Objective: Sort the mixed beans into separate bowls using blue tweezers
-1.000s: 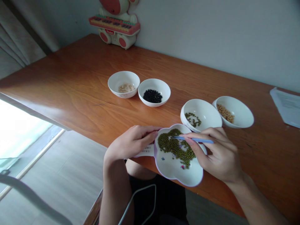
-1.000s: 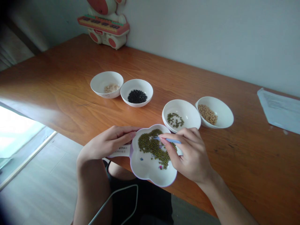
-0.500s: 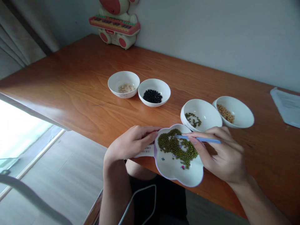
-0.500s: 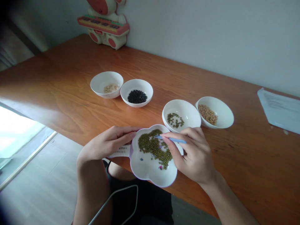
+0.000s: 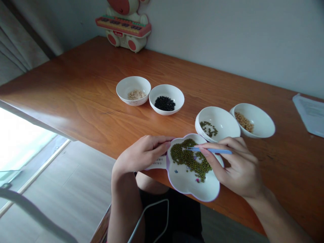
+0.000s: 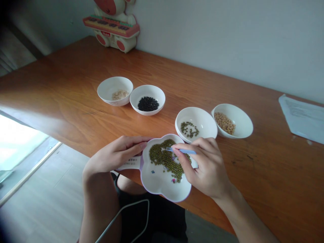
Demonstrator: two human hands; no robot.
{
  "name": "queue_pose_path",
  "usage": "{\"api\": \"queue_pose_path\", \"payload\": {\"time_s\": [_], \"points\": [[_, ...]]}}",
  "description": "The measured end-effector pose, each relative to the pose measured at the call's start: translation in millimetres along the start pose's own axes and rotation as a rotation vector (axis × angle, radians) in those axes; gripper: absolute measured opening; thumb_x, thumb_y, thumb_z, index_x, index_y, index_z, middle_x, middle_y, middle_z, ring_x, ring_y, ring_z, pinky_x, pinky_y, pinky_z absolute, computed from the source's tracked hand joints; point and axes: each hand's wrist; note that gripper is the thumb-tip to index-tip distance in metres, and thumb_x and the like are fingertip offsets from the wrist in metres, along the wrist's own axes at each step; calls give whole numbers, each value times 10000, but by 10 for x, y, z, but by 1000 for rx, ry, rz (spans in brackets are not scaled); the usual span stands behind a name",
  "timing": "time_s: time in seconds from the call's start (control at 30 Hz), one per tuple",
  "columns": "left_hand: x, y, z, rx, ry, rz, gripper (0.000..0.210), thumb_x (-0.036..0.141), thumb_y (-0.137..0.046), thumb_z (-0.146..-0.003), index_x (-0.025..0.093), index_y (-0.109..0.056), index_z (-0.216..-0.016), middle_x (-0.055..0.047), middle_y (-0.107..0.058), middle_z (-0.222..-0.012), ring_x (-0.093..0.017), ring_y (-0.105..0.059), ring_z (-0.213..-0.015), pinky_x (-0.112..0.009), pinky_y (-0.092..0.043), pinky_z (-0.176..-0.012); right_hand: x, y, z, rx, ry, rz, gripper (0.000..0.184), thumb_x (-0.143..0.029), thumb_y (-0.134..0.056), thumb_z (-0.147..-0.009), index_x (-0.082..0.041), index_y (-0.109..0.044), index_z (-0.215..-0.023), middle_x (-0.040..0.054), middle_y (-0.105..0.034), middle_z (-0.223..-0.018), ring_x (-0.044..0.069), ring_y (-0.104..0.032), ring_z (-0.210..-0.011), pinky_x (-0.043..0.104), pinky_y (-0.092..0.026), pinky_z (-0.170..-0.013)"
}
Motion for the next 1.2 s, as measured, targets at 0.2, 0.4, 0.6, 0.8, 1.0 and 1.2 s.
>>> {"api": "queue_pose_path", "payload": {"time_s": [0.2, 0.4, 0.6, 0.8, 1.0, 1.2], "points": [[4, 2, -3, 1, 3, -6, 416, 394, -498, -1070, 235, -699, -1397, -18, -804, -1220, -197, -750, -989, -243, -552, -867, -12, -10, 2, -12, 13, 28, 241, -64, -760, -854, -202, -710, -1044, -9, -781, -881, 140, -664, -706, 354, -495, -727], [-15, -8, 3, 7, 4, 0, 412, 408, -497, -1072, 235, -709, -1380, -19, -804, -1222, -198, -750, -999, -246, -550, -880, -16, -7, 3, 10, 5, 23, 272, -68, -761, -849, -233, -733, -1063, -18, -785, -864, 146, -662, -686, 350, -492, -711], [-7, -6, 6, 21, 1, -20, 399, 401, -503, -1069, 242, -720, -1364, -12, -800, -1238, -196, -749, -1004, -244, -549, -885, 76, 167, 77, 203, -70, 184, 375, -76, -780, -825, -301, -750, -1124, -11, -763, -835, 181, -647, -651, 364, -506, -655], [-14, -2, 3, 9, 0, -13, 411, 398, -497, -1075, 243, -698, -1397, -13, -800, -1240, -196, -751, -1008, -242, -548, -870, 199, 224, 158, 325, -284, 263, 311, -137, -735, -879, -288, -784, -1146, 52, -768, -869, 244, -686, -749, 389, -500, -657], [-2, -3, 6, 16, -5, -19, 395, 393, -502, -1077, 241, -714, -1373, -2, -800, -1232, -184, -746, -997, -226, -540, -858, 80, 124, 48, 121, 0, 88, 338, -79, -777, -826, -260, -736, -1108, -13, -785, -873, 154, -651, -678, 346, -498, -677], [-4, 0, 0, 10, 1, -22, 418, 403, -494, -1080, 231, -695, -1404, -11, -806, -1216, -187, -747, -988, -230, -541, -851, 50, 107, 3, -5, 69, 28, 286, -64, -772, -831, -216, -716, -1066, -7, -768, -835, 148, -647, -673, 357, -479, -697]]}}
Point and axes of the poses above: each hand's wrist, its own z-axis away from the middle knuckle, its own y-axis out of the back of the hand, x = y × z
